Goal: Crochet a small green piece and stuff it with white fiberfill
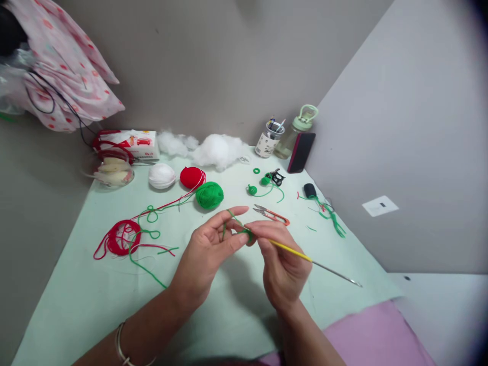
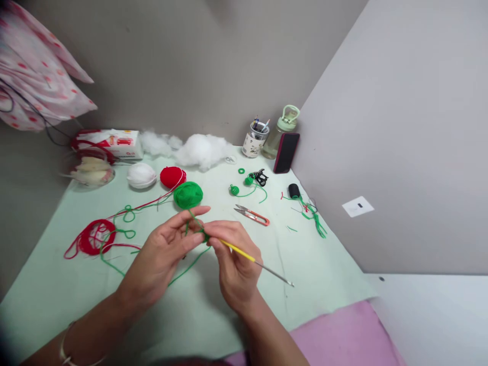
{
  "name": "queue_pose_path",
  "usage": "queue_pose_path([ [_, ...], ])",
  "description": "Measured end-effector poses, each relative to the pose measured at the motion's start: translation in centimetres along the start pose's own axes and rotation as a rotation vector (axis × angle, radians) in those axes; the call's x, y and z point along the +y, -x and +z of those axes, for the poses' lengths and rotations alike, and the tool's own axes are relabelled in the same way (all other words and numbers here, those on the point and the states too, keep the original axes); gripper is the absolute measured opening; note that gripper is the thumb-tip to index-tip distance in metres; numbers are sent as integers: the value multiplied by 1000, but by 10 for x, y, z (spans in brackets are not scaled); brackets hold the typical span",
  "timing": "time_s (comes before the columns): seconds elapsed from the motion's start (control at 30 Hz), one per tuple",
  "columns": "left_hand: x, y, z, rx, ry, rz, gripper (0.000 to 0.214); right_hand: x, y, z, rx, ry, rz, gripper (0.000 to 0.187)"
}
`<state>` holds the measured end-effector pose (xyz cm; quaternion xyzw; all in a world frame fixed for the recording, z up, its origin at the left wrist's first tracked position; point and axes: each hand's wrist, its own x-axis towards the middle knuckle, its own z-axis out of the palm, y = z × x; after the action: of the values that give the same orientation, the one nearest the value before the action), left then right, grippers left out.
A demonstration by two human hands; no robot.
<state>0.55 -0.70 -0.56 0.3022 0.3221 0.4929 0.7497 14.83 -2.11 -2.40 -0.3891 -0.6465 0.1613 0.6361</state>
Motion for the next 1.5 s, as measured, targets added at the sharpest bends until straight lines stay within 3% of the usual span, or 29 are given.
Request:
queue_pose_path([
  [0.07, 1, -1, 0, 38, 31, -37, 38, 2, 5, -1, -19, 155, -97, 35],
  [0.17, 3, -4, -1, -10, 129, -158, 37, 4, 8, -7, -31, 327, -237, 38],
  [0.27, 4, -6, -5, -27, 220, -219, 31, 5, 0, -11, 71, 125, -58, 25],
  [0.33, 5, -7, -6, 3, 216, -186, 25, 5, -6, -11, 116, -122, 147, 20],
  [0.4, 4, -6, -6, 11, 146, -125, 23, 5, -9, -9, 82, -321, 288, 19],
  [0.5, 1, -5, -4, -21, 25, -30, 24, 5, -7, -5, 22, -362, 324, 14],
  [0.63, -3, -3, -4, -64, -47, -12, 26, 6, -4, -4, 55, -355, 370, 13],
  [0.83, 0, -3, -6, 27, -145, -49, 26, 6, -13, -7, 61, -555, 479, 19],
  [1.13, 2, -1, -7, 48, -272, 34, 24, 0, -4, -11, 47, -358, 342, 21],
  [1.37, 9, 4, -2, 138, -463, 164, 23, 0, 0, -10, 17, -167, 125, 24],
  [1.5, 8, 5, 2, 164, -439, 171, 24, 4, 7, -10, -32, 11, -45, 28],
])
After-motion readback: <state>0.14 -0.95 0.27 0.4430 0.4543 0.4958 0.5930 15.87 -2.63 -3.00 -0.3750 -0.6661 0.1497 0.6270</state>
